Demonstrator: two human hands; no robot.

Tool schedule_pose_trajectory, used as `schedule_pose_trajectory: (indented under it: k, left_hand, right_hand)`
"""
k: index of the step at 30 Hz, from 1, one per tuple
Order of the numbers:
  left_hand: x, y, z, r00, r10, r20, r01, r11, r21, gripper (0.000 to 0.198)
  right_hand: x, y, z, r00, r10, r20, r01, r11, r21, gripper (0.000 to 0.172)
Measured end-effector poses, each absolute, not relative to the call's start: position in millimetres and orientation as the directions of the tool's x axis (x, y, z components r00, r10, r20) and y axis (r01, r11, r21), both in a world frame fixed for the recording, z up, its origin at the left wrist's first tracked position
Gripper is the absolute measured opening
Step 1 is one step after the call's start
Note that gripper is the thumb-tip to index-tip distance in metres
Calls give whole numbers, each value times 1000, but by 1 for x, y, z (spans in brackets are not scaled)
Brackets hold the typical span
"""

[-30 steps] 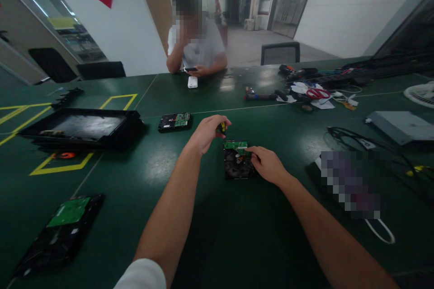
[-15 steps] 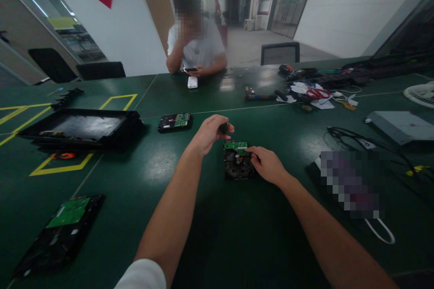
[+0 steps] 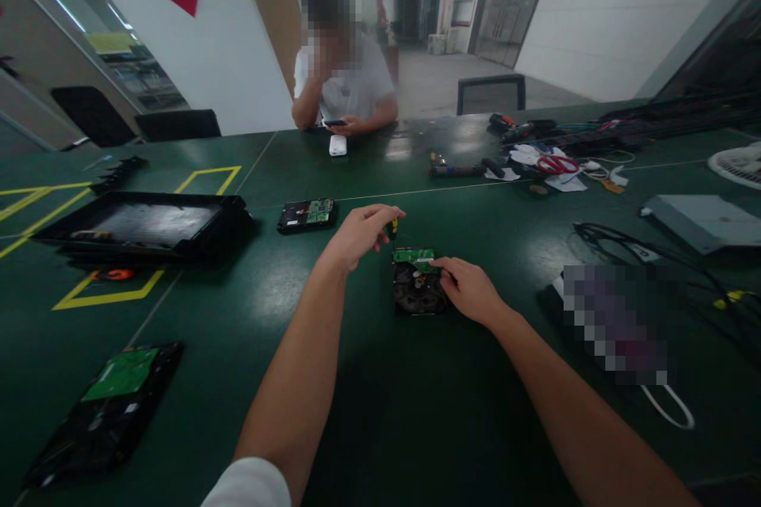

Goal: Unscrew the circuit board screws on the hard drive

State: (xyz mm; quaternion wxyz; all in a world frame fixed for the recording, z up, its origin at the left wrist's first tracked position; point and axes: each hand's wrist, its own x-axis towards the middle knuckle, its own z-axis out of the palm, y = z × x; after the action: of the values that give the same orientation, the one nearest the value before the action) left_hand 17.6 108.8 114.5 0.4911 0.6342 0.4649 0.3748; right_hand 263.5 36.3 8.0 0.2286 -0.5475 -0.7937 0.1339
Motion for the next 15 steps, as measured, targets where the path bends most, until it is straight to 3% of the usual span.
schedule_pose_trajectory:
  k: [9, 15]
  left_hand:
    - [17, 111, 111, 379, 918, -116, -57, 148, 987, 30]
    - [15, 114, 109, 478, 853, -209, -118, 298, 947, 34]
  right_hand:
    - [264, 36, 8, -294, 930, 221, 808, 365, -462, 35]
    - [264, 36, 8, -292, 930, 223, 812, 364, -457, 34]
